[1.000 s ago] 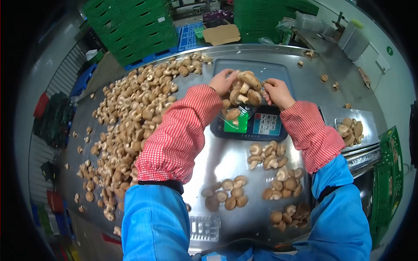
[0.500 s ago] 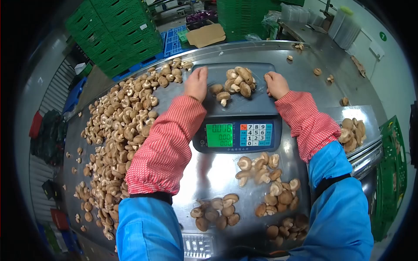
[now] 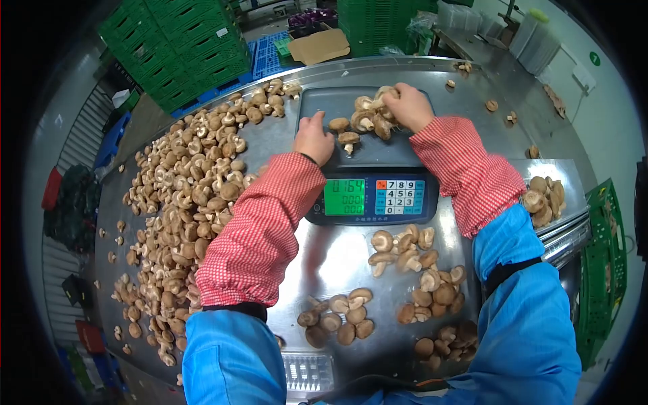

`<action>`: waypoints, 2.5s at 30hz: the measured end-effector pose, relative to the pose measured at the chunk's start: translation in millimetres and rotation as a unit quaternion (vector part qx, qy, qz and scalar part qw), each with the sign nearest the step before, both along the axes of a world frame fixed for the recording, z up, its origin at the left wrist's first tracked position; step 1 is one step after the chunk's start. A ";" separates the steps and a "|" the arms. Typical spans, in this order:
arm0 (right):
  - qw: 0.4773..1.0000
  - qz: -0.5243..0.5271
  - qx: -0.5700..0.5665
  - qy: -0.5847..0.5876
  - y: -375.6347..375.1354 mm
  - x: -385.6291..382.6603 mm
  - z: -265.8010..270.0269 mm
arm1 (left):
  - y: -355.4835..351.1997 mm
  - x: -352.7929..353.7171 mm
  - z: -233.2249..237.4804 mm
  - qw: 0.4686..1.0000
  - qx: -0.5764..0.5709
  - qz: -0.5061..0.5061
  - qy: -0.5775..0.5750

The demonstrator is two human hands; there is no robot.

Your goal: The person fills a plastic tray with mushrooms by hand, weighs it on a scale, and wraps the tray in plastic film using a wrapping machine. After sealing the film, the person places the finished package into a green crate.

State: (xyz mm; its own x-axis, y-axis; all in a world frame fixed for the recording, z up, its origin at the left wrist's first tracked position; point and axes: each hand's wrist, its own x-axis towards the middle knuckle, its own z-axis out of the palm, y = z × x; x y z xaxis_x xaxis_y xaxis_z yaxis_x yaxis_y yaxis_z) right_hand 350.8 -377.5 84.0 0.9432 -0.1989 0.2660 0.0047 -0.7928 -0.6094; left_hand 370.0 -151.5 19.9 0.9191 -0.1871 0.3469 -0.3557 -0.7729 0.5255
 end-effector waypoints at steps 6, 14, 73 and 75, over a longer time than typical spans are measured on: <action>0.988 0.027 0.061 -0.138 29.9 -61.7 4.5 | -12.4 16.4 -1.7 0.996 0.001 -0.003 0.094; 0.986 0.007 -0.127 -0.106 63.3 -89.7 -48.8 | -14.2 12.3 -6.2 0.998 -0.002 0.012 0.068; 0.792 0.602 -0.083 0.057 293.0 -441.5 -112.6 | 258.9 -375.2 -32.9 0.971 0.188 -0.022 0.144; 0.804 0.586 -0.093 0.037 297.4 -459.8 -144.3 | 269.4 -383.5 -31.5 0.968 0.212 -0.004 0.132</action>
State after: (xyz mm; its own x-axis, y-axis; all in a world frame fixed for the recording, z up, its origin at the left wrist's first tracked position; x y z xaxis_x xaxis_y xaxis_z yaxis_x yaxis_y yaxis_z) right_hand -108.9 -80.1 -60.3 0.4682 0.8751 0.1225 0.7846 -0.3479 -0.5132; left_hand -13.5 117.9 -11.6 0.9629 -0.2697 -0.0093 -0.2601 -0.9366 0.2347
